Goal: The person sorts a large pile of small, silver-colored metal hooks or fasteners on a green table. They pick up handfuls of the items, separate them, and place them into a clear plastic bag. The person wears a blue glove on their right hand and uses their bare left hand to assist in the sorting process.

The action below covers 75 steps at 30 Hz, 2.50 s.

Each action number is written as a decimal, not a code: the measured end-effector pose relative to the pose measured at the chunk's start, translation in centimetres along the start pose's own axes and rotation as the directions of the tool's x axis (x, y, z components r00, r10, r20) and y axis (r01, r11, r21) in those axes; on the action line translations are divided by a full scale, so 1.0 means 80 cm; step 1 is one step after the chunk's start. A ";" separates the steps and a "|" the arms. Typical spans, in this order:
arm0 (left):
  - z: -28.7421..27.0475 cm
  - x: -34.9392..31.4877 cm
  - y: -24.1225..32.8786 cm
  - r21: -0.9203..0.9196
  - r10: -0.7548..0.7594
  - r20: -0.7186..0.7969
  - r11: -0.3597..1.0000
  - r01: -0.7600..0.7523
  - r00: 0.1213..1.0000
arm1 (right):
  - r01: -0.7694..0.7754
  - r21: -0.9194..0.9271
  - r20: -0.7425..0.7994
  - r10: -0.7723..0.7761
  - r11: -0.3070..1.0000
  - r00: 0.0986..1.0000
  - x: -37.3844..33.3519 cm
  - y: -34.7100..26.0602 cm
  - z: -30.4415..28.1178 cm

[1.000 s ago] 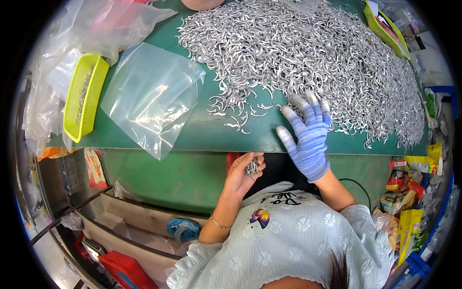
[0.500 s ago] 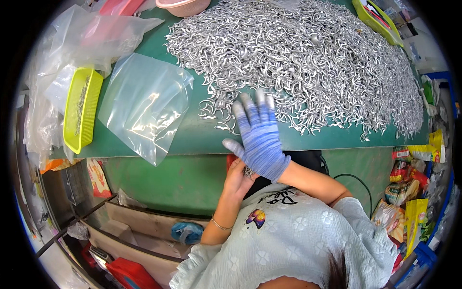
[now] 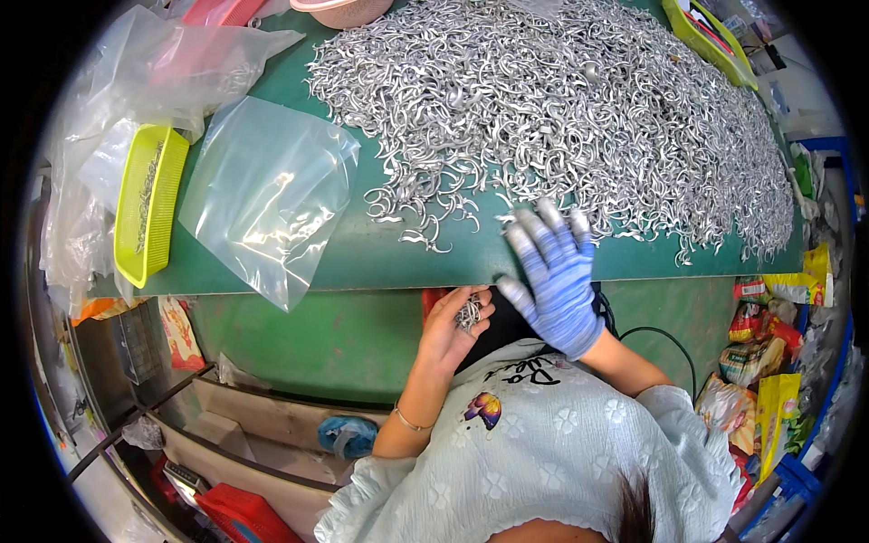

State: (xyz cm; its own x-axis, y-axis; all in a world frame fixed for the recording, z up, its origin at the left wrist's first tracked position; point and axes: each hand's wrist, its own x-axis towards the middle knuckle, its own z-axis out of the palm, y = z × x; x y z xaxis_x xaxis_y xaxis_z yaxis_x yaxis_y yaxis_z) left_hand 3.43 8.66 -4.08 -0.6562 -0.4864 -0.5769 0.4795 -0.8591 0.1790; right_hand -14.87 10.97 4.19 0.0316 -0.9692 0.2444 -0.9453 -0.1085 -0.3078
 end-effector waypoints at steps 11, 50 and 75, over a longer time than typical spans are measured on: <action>-0.006 -0.002 -0.002 -0.056 0.012 0.060 0.998 -0.008 0.998 | 0.045 0.159 -0.154 -0.020 0.986 0.988 0.013 0.011 -0.011; 0.000 -0.001 0.000 -0.026 0.018 -0.005 0.999 -0.018 1.000 | 0.052 -0.036 -0.045 -0.054 0.998 0.998 0.051 0.012 -0.006; -0.005 0.002 -0.001 -0.044 0.018 0.012 0.999 -0.018 1.000 | 0.004 0.069 -0.152 0.007 0.998 0.988 0.061 0.009 -0.001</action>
State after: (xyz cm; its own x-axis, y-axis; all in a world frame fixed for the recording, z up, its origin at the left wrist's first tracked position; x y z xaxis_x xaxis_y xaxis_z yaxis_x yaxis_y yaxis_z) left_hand 3.53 8.72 -4.48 -0.6544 -0.5041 -0.5636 0.5162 -0.8425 0.1541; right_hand -15.40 6.18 5.28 -0.0244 -0.9251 0.3789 -0.9204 -0.1271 -0.3697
